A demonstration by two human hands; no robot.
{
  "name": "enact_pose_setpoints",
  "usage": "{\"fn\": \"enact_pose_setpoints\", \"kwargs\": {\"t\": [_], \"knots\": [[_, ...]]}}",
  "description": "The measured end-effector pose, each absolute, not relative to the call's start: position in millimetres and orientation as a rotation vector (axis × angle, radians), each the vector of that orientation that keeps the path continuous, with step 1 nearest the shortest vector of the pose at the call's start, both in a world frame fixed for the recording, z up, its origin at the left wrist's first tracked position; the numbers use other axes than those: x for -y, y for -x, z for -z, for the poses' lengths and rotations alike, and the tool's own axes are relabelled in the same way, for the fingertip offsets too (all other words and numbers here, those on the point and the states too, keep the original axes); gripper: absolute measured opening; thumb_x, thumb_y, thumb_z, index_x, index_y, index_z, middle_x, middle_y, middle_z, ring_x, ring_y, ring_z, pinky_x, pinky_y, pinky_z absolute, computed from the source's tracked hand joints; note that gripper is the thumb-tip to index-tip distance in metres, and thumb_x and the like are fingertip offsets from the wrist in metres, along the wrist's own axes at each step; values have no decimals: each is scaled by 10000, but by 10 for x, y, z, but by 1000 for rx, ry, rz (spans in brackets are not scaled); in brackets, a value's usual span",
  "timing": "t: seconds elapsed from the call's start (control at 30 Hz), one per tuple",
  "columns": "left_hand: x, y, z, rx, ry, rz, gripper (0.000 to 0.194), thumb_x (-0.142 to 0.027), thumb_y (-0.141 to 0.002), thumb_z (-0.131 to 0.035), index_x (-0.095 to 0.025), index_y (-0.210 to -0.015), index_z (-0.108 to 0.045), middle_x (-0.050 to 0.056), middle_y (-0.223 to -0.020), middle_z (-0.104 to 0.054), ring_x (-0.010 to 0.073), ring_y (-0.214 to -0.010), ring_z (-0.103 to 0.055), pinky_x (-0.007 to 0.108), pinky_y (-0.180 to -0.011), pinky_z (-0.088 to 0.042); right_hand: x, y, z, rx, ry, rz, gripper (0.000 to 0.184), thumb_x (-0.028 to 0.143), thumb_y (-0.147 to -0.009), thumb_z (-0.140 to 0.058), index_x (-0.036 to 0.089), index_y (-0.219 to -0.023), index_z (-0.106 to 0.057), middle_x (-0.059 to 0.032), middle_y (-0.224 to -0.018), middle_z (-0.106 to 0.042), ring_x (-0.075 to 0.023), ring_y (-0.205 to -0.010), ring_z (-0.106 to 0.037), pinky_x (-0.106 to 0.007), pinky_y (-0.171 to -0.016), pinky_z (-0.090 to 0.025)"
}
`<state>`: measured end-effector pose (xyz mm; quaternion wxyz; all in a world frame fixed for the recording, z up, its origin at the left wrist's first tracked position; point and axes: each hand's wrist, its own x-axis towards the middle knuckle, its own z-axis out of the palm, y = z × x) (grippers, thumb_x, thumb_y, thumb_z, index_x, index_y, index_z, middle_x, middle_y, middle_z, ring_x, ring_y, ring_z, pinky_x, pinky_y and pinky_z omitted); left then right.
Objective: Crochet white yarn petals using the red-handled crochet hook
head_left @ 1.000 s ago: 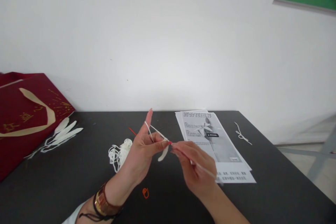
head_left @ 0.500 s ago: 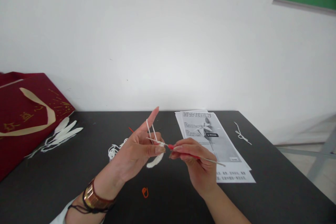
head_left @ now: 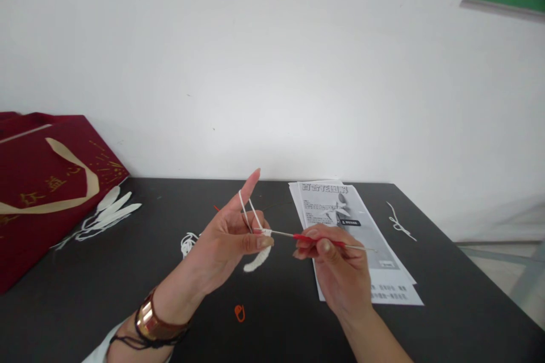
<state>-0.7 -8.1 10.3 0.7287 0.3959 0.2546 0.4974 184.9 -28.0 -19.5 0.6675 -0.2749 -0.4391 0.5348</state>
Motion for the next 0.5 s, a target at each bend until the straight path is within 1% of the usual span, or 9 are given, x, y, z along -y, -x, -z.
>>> {"fn": "enact_pose_setpoints", "kwargs": {"t": [0.13, 0.3, 0.5], "knots": [[71, 15, -106, -555, -865, -1123, 994, -39, -709, -766, -398, -1501, -286, -48, -657, -555, 100, -613, -501, 205, -553, -358, 267, -1882, 153, 958, 619, -1202, 87, 296, -782, -786, 215, -813, -790, -37, -741, -756, -150, -606, -707, -241, -547, -616], [74, 31, -100, -545, -879, -1125, 992, -43, -714, -763, -395, -1505, -278, -46, -661, -560, 104, -617, -499, 209, -551, -362, 266, -1916, 129, 955, 627, -1214, 82, 285, -790, -778, 210, -820, -791, -37, -711, -757, -142, -604, -704, -227, -554, -620], [68, 31, -98, -547, -890, -1120, 990, -33, -711, -764, -399, -1500, -290, -46, -673, -566, 103, -620, -500, 205, -548, -370, 265, -1966, 122, 969, 629, -1224, 66, 273, -798, -772, 223, -838, -790, -37, -733, -767, -150, -616, -718, -236, -573, -632]]}}
